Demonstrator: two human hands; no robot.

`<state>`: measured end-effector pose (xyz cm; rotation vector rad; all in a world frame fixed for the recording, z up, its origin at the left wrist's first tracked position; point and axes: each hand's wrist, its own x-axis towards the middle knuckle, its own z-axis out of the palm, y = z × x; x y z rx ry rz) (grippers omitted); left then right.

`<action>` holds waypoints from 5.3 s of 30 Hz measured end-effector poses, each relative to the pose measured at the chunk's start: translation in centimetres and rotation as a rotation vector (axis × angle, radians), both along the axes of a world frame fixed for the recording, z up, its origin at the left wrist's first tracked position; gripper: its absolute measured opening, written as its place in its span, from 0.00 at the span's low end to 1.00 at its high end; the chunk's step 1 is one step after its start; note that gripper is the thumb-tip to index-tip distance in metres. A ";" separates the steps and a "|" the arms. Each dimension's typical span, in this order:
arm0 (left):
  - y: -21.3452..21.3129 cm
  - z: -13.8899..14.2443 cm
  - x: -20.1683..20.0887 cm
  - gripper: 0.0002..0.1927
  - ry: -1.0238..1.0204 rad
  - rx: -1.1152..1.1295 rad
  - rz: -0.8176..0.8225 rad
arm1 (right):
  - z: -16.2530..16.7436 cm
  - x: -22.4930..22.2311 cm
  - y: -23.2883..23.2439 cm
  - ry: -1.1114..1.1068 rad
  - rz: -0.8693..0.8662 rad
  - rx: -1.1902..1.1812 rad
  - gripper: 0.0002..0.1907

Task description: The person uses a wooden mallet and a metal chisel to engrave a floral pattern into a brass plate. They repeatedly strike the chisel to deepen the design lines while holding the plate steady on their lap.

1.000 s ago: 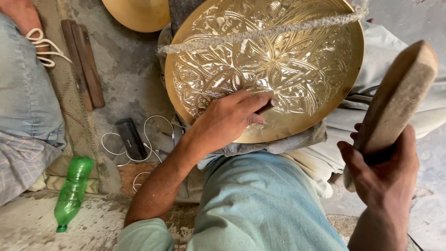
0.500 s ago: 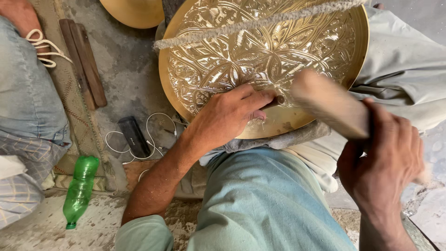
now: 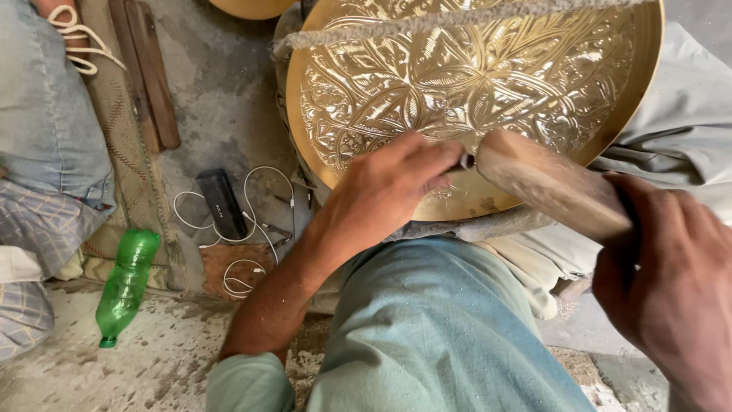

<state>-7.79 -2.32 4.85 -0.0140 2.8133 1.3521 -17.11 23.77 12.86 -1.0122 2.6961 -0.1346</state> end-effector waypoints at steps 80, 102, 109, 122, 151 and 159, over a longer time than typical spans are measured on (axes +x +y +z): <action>2.0 -1.8 0.6 0.17 -0.115 -0.108 -0.056 | -3.0 3.1 2.3 0.007 -0.119 0.032 0.27; 5.8 -5.7 4.3 0.11 0.200 0.291 0.676 | 3.4 -4.0 -6.6 0.156 0.415 -0.050 0.31; 4.4 -5.9 3.4 0.13 0.255 0.137 0.457 | 3.5 -4.5 -7.4 0.125 0.445 -0.149 0.35; 1.0 -4.1 -2.7 0.17 0.021 -0.053 -0.309 | -3.0 -1.4 1.7 0.272 0.153 0.110 0.30; 2.1 -4.6 2.7 0.15 0.213 0.112 0.282 | -0.6 -3.4 -2.0 -0.031 0.199 -0.180 0.27; 0.0 -4.1 -0.1 0.16 0.093 0.017 -0.057 | -0.9 -3.1 -0.9 -0.020 0.178 -0.176 0.28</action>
